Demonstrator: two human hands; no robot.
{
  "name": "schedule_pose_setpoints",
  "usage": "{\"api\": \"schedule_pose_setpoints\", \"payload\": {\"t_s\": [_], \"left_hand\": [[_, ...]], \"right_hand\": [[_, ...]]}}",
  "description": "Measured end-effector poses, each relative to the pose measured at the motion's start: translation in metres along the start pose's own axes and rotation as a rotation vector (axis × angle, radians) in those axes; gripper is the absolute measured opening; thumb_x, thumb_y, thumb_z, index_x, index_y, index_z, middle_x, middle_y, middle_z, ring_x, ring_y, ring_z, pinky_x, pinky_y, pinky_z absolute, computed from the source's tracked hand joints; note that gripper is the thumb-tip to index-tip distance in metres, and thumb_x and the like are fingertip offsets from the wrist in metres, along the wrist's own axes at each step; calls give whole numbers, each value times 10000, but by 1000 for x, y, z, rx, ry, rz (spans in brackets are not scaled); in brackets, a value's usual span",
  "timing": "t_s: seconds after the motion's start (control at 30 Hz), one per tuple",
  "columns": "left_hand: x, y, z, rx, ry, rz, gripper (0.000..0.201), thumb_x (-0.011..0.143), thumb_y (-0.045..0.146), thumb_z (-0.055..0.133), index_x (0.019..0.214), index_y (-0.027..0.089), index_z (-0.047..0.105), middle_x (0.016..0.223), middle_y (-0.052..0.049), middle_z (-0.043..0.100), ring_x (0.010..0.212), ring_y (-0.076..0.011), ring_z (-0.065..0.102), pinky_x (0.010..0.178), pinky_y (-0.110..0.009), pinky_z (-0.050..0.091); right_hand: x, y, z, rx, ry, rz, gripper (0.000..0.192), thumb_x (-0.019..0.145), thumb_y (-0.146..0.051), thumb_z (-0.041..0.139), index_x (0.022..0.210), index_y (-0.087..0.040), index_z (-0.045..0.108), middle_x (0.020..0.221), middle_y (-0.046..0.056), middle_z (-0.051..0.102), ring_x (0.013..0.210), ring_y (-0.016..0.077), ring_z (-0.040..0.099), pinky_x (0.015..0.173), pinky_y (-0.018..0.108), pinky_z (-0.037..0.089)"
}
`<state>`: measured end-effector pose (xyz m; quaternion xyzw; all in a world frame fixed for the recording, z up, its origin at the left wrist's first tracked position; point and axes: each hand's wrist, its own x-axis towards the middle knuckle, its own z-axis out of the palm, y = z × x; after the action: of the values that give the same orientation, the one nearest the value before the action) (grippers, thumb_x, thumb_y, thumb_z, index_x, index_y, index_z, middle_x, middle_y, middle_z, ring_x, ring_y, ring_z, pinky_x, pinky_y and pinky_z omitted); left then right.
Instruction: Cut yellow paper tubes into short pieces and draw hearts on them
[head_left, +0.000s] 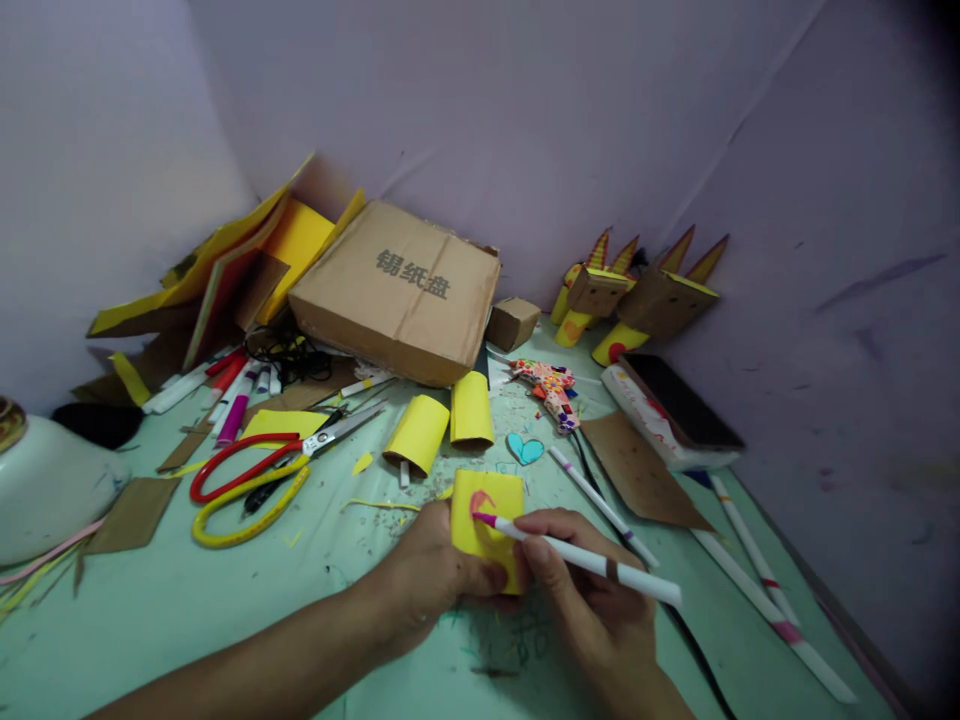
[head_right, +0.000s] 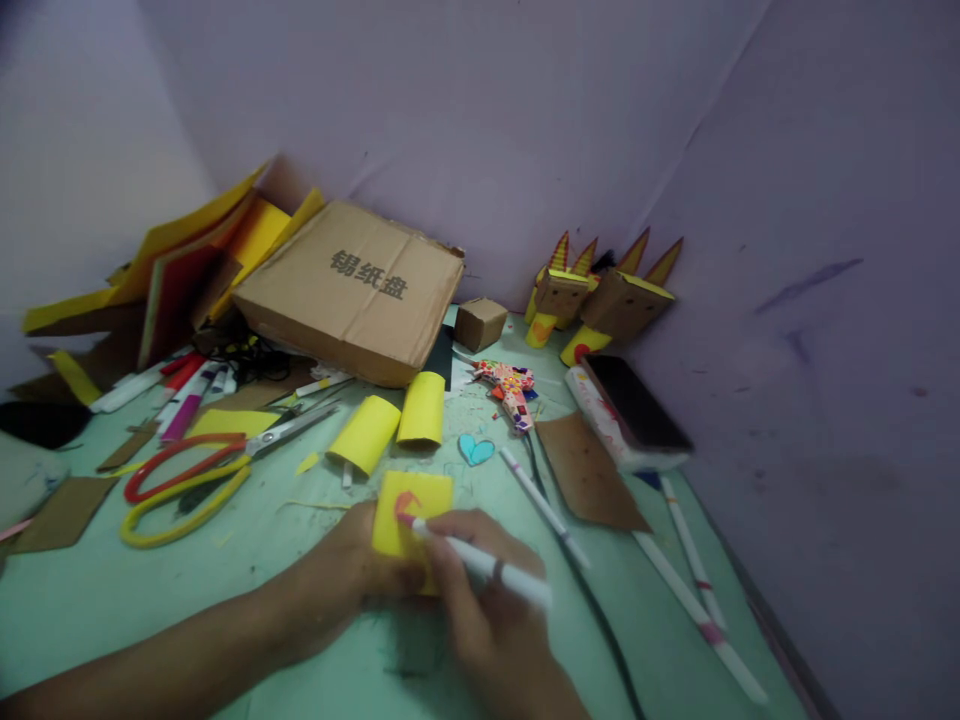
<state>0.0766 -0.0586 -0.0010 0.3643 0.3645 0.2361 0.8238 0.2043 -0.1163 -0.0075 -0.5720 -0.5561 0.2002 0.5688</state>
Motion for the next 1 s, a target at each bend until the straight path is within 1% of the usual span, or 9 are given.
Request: {"api": "schedule_pose_setpoints", "payload": {"t_s": [0.1,0.3,0.53,0.63,0.83,1.0], "left_hand": [[0,0,0,-7,7,-8,325,471,54,678,787,112,625,708,-26,643,682,-172,584,633,-298,473],[0,3,-1,-1,-12,-14,301,485,93,708,777,111,638,724,-38,649,698,-179,585,655,-315,481],[1,-1,-2,-10,-6,-15,315,468,69,684,778,118,659,700,-31,654,677,-178,592,625,-295,468],[2,-1,-2,-15,-17,-23,325,459,83,699,780,110,663,701,-42,656,664,-180,593,607,-292,467],[1,1,-2,-3,-32,-13,300,477,101,719,770,113,655,685,-30,642,639,-163,579,585,-276,469],[7,-9,-7,-18,-38,-17,336,468,103,715,799,128,663,718,-47,668,685,-212,617,604,-316,497]], "right_hand": [[1,0,0,-23,13,2,178,835,-292,556,765,-205,695,621,5,625,521,138,562,500,228,456],[1,-3,-2,23,-30,4,196,842,-305,549,747,-209,691,543,-9,573,477,137,533,513,242,477],[1,1,-1,37,-3,-12,172,844,-277,548,785,-202,691,643,21,630,545,146,570,533,250,488],[1,2,-1,49,-2,-32,170,840,-266,544,784,-202,691,643,19,630,562,147,582,529,244,482],[2,-1,-1,25,7,-54,161,836,-265,547,777,-211,687,629,6,628,537,139,571,531,236,476],[-1,2,0,-11,15,-42,185,844,-313,540,804,-216,692,650,14,648,525,150,578,506,239,464]]}}
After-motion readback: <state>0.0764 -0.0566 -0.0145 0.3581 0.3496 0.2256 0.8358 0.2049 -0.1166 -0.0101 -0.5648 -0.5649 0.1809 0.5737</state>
